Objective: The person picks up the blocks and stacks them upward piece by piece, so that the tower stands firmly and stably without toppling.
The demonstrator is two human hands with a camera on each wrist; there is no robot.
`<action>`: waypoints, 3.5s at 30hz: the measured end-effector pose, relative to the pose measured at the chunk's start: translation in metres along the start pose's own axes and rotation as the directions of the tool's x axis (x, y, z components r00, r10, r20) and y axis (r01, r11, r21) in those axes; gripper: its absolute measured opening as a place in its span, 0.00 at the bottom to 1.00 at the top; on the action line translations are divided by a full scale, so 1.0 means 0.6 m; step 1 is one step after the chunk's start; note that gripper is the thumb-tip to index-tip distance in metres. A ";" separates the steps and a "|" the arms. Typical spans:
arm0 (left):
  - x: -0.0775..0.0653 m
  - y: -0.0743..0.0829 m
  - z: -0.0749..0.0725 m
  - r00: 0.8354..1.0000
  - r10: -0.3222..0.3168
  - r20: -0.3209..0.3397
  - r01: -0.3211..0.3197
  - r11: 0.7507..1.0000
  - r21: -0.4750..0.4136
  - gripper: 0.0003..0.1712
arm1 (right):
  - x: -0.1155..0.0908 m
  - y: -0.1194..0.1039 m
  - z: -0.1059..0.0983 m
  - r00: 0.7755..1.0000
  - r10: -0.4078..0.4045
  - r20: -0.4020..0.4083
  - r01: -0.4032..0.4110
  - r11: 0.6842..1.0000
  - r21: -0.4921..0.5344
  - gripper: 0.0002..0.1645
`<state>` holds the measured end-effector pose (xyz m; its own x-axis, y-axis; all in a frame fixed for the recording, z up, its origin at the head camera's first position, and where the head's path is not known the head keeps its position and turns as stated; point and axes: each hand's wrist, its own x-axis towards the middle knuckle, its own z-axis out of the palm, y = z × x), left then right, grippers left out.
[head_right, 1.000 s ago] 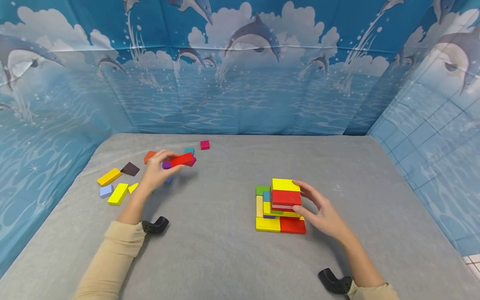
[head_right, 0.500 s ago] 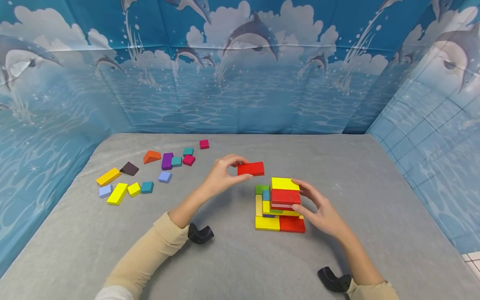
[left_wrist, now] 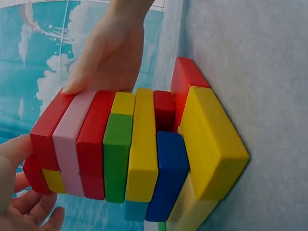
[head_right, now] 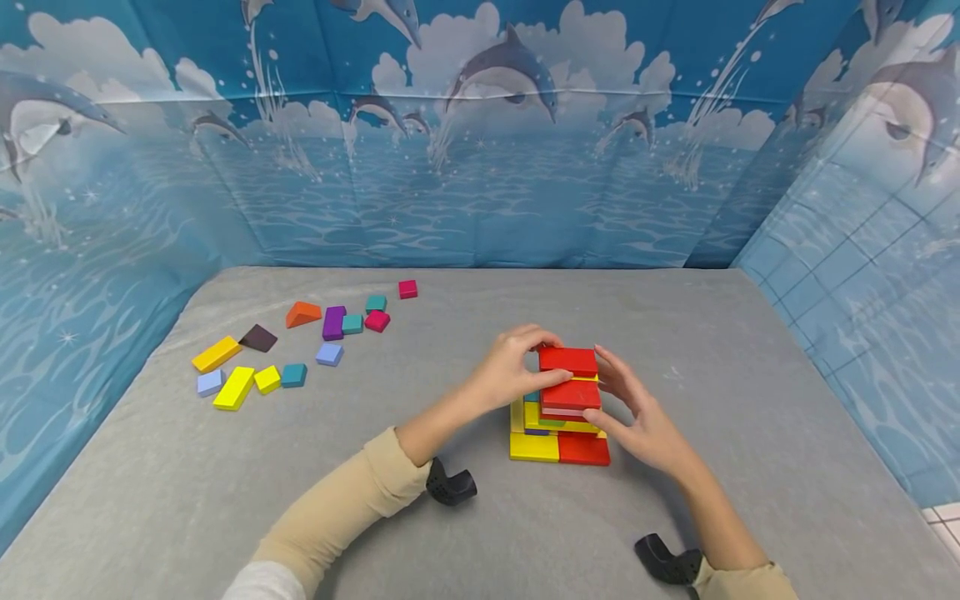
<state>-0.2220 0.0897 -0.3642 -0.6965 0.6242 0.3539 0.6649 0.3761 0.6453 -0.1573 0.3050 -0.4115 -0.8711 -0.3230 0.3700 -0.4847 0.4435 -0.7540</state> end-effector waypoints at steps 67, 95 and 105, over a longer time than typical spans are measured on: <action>-0.220 -0.339 -0.249 0.765 -0.507 -0.398 0.579 0.811 0.079 0.25 | 0.000 0.004 0.001 0.996 -0.091 0.002 0.091 0.995 0.037 0.49; -0.113 -0.127 -0.119 0.904 0.197 -0.379 -0.227 0.973 -0.036 0.16 | 0.002 0.003 0.004 0.998 -0.057 0.004 0.057 0.998 0.014 0.48; -0.085 -0.033 -0.040 0.931 0.349 -0.108 -0.358 0.930 -0.083 0.16 | 0.002 0.000 0.005 0.998 -0.066 0.000 0.066 0.998 0.014 0.47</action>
<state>-0.2059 0.0339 -0.3787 -0.4459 0.6380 0.6278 0.8452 0.0692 0.5300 -0.1580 0.3018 -0.4127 -0.8373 -0.3512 0.4190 -0.5398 0.4094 -0.7356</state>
